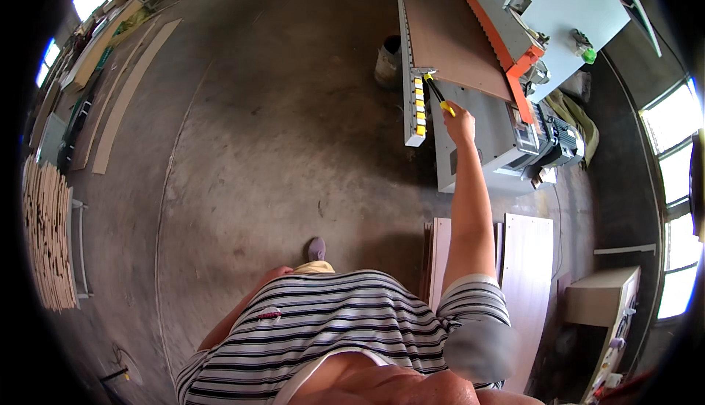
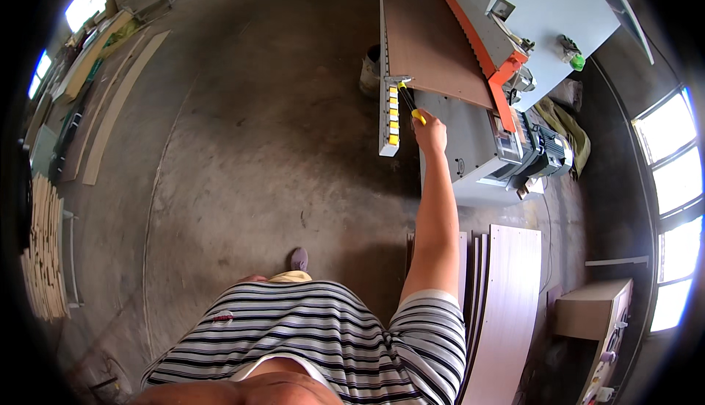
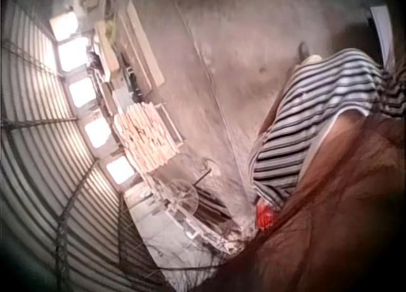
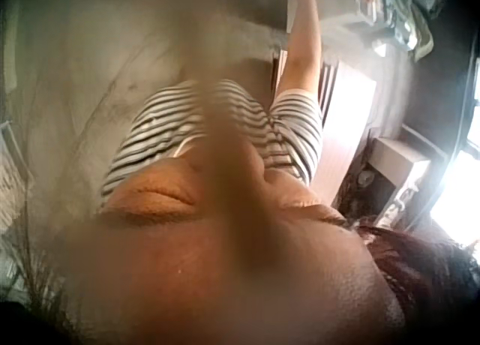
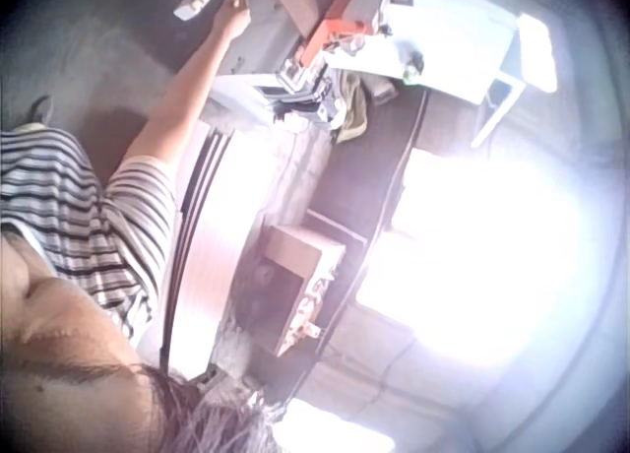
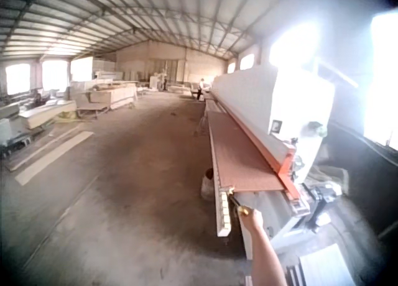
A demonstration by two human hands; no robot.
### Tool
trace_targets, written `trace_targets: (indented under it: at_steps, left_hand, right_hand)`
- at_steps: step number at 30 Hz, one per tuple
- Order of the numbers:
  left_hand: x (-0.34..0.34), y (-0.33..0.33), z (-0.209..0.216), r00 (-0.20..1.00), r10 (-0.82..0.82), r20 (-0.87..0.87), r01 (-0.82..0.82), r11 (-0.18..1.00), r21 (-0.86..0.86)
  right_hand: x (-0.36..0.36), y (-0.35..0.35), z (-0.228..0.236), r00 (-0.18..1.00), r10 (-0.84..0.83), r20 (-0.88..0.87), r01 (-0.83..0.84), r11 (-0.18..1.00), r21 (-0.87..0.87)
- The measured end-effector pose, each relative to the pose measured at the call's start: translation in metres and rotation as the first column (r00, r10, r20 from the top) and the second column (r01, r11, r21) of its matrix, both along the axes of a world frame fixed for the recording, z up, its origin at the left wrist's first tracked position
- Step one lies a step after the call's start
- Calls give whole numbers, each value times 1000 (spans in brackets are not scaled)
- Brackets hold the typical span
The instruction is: The person uses a scraper tool to remove material from the edges and surfaces of large wooden furniture panels, moving between a stack of panels and a workshop table.
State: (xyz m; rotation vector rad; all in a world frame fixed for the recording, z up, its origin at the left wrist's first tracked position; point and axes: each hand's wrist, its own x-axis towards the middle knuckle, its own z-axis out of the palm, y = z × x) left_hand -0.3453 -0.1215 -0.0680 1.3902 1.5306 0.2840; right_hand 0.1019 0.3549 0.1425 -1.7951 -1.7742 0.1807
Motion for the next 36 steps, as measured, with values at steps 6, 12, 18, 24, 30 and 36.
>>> trace_targets:
  at_steps: [6, 12, 18, 24, 30, 36]
  left_hand:
    - [-47, 65, 32, 979, -108, -172, 111, 994, 12]
    - [-34, 101, 33, 968, -245, -57, 246, 969, 9]
    - [-17, 104, 33, 987, -160, 28, 159, 987, 36]
    - [3, 91, 49, 983, -161, 89, 162, 987, -7]
    - [11, 70, 51, 988, -101, 117, 106, 994, -40]
    - [23, 71, 35, 987, -86, 138, 86, 996, 8]
  right_hand:
    - [-2, -21, 35, 999, -20, -26, 13, 971, -239]
    - [2, -42, 45, 996, 88, 16, -81, 967, -242]
    - [0, -65, 56, 988, 121, 98, -93, 964, -251]
    - [1, -82, 60, 978, 147, 148, -111, 967, -227]
    - [5, -87, 50, 981, 115, 157, -73, 964, -254]
    - [2, -87, 49, 983, 80, 164, -34, 964, -265]
